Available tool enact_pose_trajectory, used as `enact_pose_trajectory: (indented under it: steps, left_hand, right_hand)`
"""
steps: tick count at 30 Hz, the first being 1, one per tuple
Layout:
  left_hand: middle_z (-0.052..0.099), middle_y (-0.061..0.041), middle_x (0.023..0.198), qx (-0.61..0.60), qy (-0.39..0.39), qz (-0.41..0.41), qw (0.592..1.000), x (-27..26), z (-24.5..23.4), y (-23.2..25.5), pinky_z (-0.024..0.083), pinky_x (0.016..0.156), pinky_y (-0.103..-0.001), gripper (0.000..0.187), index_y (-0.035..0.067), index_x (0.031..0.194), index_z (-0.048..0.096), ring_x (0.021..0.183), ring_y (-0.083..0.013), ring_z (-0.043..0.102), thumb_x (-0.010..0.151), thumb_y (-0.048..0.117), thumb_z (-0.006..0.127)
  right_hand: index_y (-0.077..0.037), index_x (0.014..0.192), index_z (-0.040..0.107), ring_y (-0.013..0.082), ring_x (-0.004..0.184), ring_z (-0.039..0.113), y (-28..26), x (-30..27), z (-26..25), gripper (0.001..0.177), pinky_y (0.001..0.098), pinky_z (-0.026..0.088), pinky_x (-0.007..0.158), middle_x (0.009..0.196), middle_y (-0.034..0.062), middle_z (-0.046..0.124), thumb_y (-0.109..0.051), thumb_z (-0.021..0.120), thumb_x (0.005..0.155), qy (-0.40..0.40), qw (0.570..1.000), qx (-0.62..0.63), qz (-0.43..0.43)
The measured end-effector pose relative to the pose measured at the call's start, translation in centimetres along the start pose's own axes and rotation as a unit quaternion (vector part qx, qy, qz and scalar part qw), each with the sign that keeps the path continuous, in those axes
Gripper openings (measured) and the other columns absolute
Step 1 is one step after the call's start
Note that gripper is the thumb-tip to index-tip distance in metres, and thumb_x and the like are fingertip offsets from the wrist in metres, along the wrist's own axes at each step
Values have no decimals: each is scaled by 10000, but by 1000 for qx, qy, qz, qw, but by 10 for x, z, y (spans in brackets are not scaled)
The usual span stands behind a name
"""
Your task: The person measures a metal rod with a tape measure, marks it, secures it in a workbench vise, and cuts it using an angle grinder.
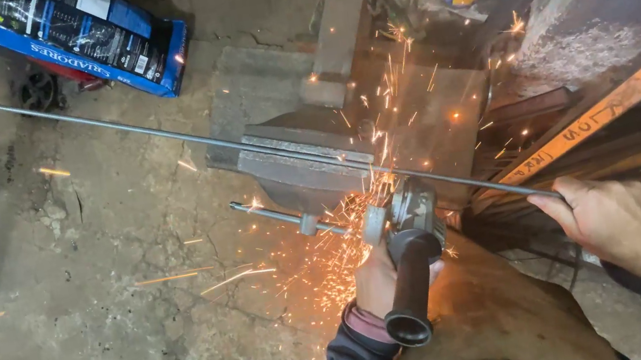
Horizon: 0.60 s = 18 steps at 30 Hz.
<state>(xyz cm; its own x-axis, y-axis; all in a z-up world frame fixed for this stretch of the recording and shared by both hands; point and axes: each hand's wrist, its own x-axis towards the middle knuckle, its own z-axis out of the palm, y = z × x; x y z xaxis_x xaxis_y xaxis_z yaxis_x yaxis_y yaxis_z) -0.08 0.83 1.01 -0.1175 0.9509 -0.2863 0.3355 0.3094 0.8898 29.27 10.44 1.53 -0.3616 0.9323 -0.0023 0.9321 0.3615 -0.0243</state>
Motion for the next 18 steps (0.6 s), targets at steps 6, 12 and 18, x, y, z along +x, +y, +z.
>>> enact_pose_trajectory:
  steps: [6, 12, 18]
  left_hand:
    - [792, -108, 1040, -23, -3, 5, 1000, 0, -1, 3, 601, 861, -355, 653, 38, 1235, 642, 976, -243, 789, 743, 402, 870]
    - [801, -112, 1054, -9, 7, 49, 999, -1, 9, -27, 619, 866, -364, 633, 40, 1250, 647, 980, -251, 803, 785, 404, 873]
    - [781, -157, 1017, 30, 19, 3, 999, 1, 6, -13, 606, 837, -397, 775, 37, 1332, 570, 959, -313, 777, 722, 401, 881]
  right_hand:
    - [-146, 888, 741, 376, 507, 642, 0, 2, -2, 396, 488, 508, 485, 550, 162, 629, -530, 643, 885, 21, 1000, 3, -14]
    - [-142, 794, 703, 356, 527, 629, 5, 2, 4, 386, 463, 489, 497, 558, 132, 615, -510, 680, 911, 48, 998, 3, -31]
    - [-144, 768, 680, 349, 539, 631, 6, 4, 7, 391, 465, 487, 506, 584, 124, 624, -501, 683, 928, 55, 998, 6, -26]
